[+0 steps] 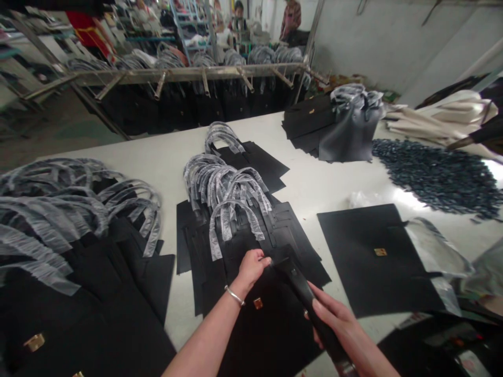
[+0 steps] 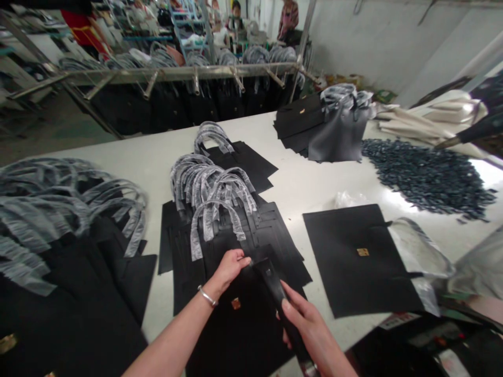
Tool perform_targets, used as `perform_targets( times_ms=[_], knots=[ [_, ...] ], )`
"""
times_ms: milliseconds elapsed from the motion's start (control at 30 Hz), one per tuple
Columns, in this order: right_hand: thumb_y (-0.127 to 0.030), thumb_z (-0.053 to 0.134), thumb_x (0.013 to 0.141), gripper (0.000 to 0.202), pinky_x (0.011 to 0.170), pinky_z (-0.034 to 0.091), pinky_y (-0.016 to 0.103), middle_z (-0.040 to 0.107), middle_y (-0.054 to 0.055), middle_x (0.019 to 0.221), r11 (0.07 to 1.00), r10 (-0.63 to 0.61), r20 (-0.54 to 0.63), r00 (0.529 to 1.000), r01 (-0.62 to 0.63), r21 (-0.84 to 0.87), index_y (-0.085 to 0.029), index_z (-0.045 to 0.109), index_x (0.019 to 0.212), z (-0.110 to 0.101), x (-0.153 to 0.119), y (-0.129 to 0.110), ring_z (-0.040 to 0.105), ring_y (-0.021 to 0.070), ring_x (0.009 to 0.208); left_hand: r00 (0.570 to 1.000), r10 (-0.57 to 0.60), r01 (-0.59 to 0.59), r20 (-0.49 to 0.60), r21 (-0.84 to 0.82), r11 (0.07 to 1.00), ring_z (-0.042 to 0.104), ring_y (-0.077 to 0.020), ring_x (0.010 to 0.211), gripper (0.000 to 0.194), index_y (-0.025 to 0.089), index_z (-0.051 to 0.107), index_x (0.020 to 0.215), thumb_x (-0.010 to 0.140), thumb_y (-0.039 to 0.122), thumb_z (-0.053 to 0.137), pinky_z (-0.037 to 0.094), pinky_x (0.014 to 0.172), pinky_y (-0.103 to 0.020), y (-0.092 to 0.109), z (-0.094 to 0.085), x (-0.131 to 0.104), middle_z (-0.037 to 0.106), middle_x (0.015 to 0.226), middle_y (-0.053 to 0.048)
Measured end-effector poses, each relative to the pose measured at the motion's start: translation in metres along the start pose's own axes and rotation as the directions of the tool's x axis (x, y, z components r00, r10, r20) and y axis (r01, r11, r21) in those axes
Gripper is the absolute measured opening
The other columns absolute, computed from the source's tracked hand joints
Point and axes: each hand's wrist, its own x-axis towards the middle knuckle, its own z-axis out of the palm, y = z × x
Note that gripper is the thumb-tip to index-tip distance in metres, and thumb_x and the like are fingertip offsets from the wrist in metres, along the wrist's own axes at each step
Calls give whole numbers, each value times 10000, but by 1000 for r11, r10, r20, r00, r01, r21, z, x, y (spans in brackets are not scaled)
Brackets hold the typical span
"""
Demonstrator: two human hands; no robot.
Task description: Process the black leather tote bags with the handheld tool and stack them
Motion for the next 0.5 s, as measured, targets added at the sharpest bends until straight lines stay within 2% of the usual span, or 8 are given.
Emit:
perform_targets(
  times_ms=[167,300,400,500],
  knots=[
    [-511,676,773,734,446,466,242,684,11,751,999,-48,-79,996,49,18,-217,447,1405,1,-2,3,589,118,465,1000,-5,6,-19,45,999,499,-110,572,221,171,516,606,758,299,614,316,543,-196,-1,2,-1,514,584,46],
    [-509,687,767,740,437,459,234,683,10,730,1000,7,-22,1000,-8,-15,-216,451,1405,-4,-2,6,594,120,464,999,-11,16,-32,146,989,542,-124,605,182,179,551,638,779,277,611,329,559,-200,1,2,-2,556,611,38],
    [-510,691,759,732,410,450,235,683,12,716,1000,8,-55,998,-10,-20,-215,467,1390,-7,6,3,587,126,440,999,-4,16,-48,251,968,578,-142,629,164,190,574,665,799,275,617,345,580,-213,5,2,-6,600,645,23],
    [-492,685,773,699,412,464,245,678,13,708,1000,-6,-79,997,8,19,-195,473,1370,-6,24,-6,584,129,441,995,30,8,-95,377,926,624,-184,732,87,210,615,775,842,261,591,380,650,-249,10,7,-14,655,741,-18]
  ],
)
